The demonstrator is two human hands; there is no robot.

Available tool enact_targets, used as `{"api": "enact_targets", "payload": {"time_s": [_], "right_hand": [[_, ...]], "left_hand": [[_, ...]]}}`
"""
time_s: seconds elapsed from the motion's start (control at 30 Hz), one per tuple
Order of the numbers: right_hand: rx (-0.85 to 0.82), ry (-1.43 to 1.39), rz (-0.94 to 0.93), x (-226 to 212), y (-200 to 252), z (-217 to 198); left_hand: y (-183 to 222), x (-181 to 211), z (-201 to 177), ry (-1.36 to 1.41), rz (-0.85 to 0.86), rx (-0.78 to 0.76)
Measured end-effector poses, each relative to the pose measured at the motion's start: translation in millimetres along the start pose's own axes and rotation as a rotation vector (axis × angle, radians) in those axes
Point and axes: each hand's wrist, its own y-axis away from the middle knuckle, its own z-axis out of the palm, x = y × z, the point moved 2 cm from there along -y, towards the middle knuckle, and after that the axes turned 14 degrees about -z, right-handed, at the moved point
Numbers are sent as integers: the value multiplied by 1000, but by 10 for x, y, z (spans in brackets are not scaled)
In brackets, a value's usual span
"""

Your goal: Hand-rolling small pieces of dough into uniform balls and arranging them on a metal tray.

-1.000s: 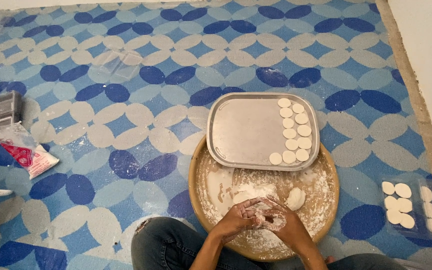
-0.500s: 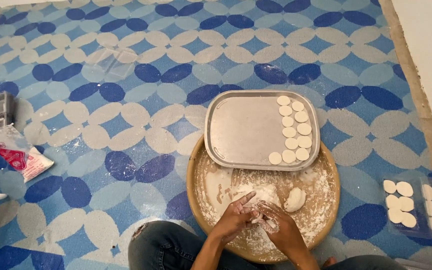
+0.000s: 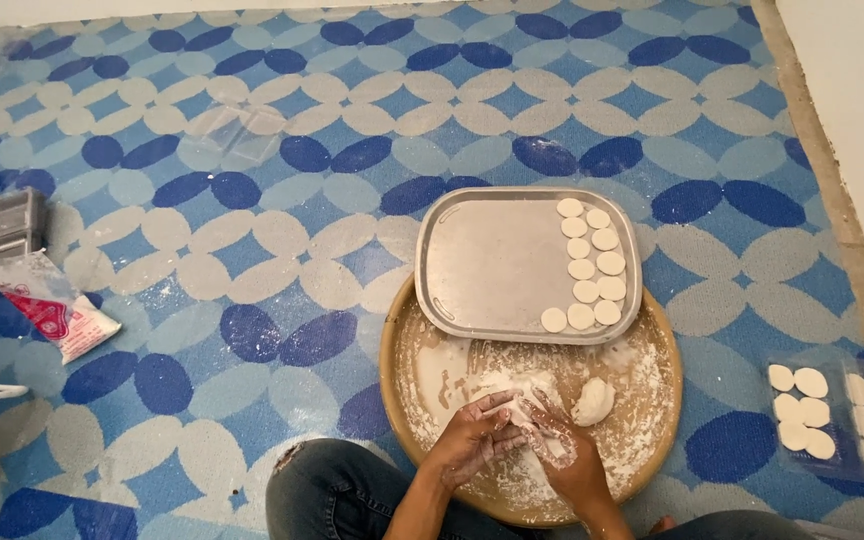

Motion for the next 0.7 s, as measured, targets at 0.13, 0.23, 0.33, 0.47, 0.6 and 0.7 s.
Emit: {"api": "enact_targets", "payload": {"time_s": [0.13, 0.23, 0.33, 0.47, 0.6, 0.7], "right_hand": [[-80, 131, -141, -50, 18, 3], [-65, 153, -96, -174, -27, -46], [-193, 123, -9, -341, -96, -74], [-199, 177, 3, -317, -101, -74], [-34, 81, 28, -259, -110, -59], [-34, 196, -171, -135, -85, -2]], "left_hand": [[-106, -42, -157, 5, 37, 70], [-150, -80, -202, -38, 12, 126], [-173, -79, -196, -152, 21, 223], [-136, -102, -213, -90, 28, 124], [-95, -79, -229, -176, -23, -58], [-113, -82, -188, -208, -6, 30]]}}
